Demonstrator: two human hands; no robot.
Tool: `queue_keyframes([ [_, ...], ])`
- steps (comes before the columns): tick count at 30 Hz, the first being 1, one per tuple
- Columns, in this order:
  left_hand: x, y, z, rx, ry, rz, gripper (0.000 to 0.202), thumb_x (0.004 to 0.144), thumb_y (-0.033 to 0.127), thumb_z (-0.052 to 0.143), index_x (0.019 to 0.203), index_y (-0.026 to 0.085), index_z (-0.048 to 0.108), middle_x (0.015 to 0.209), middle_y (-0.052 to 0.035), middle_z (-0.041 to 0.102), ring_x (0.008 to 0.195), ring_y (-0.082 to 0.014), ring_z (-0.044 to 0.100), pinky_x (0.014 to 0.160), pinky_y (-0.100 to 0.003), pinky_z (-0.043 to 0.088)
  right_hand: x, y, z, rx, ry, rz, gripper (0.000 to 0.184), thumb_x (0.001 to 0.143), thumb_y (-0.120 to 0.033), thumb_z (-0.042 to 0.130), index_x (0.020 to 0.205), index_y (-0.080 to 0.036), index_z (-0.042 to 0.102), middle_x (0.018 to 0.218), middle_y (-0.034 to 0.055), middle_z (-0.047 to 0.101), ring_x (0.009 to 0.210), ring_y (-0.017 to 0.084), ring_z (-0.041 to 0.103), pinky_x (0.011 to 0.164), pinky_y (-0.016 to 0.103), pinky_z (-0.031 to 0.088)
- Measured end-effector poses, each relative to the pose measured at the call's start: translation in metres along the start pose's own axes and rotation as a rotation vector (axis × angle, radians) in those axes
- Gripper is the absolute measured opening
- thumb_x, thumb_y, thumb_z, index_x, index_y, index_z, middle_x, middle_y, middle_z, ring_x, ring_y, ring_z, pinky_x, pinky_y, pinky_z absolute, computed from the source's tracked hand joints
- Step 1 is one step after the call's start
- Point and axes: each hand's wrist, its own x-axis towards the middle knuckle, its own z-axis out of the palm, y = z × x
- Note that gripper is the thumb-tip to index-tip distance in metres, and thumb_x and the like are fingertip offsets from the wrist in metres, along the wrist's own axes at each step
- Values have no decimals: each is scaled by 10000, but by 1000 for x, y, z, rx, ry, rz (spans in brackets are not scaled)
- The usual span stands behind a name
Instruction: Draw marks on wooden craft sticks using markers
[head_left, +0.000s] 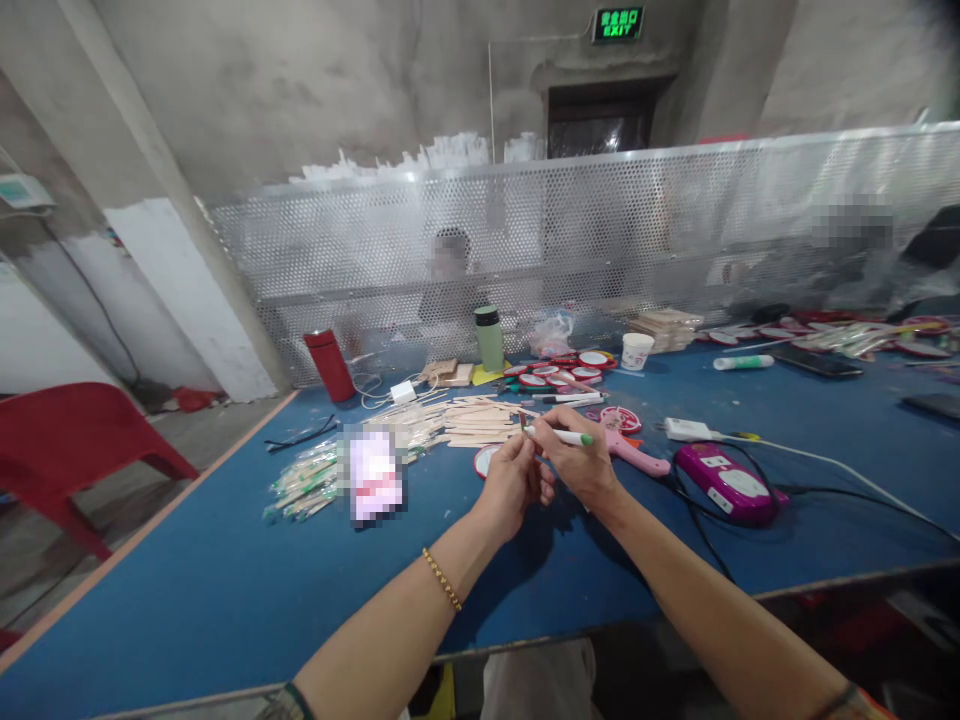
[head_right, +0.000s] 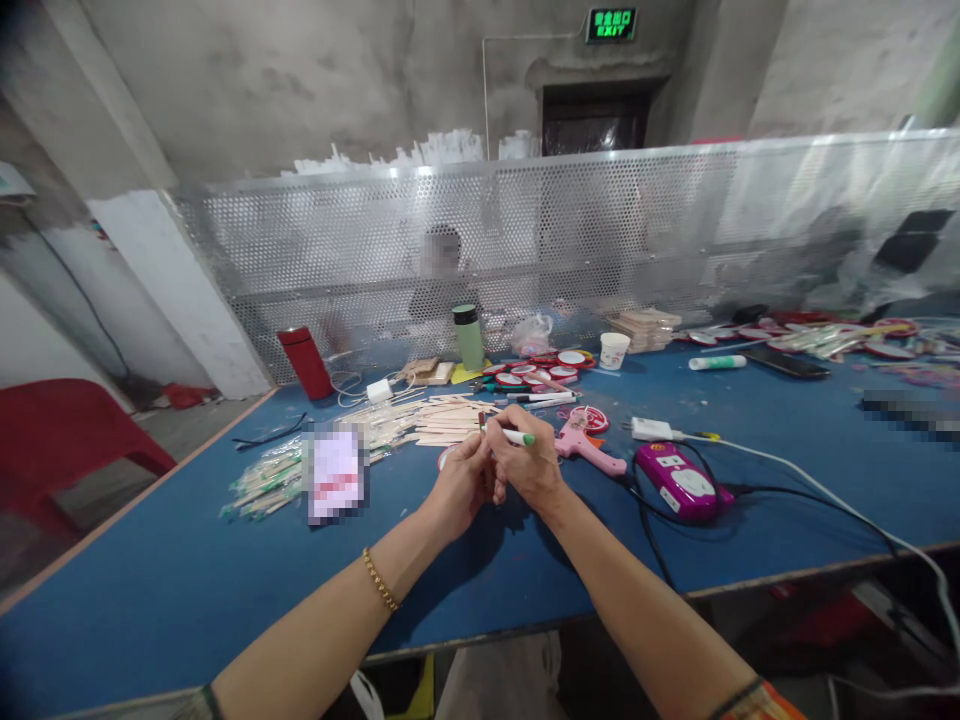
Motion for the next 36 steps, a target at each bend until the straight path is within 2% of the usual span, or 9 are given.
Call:
queue_keyframes([
  [12, 1, 0, -1, 8, -3, 12, 439, 747, 577, 692, 819, 192, 493, 517, 33, 574, 358, -101, 510, 374, -191, 369, -1, -1, 0, 43, 0, 41, 218, 816, -361, 556, 646, -225, 563, 499, -29, 565, 412, 131, 537, 407, 235, 411],
  [22, 0, 0, 0, 0, -2, -5, 425, 756, 569, 687, 814, 196, 492, 508, 28, 579, 356, -106, 508, 381, -195, 359, 0, 0, -1, 12, 8, 14, 232, 824, -354, 538, 636, -220, 554, 516, -20, 567, 438, 138, 544, 450, 251, 428],
  [36, -1, 2, 0, 2, 2, 5, 436, 749, 567, 693, 824, 196, 477, 500, 27, 582, 358, -113, 506, 389, -202, 361, -1, 3, 0, 25, -6, -10, 230, 829, -340, 537, 635, -219, 551, 506, -29, 566, 414, 122, 524, 415, 229, 405],
])
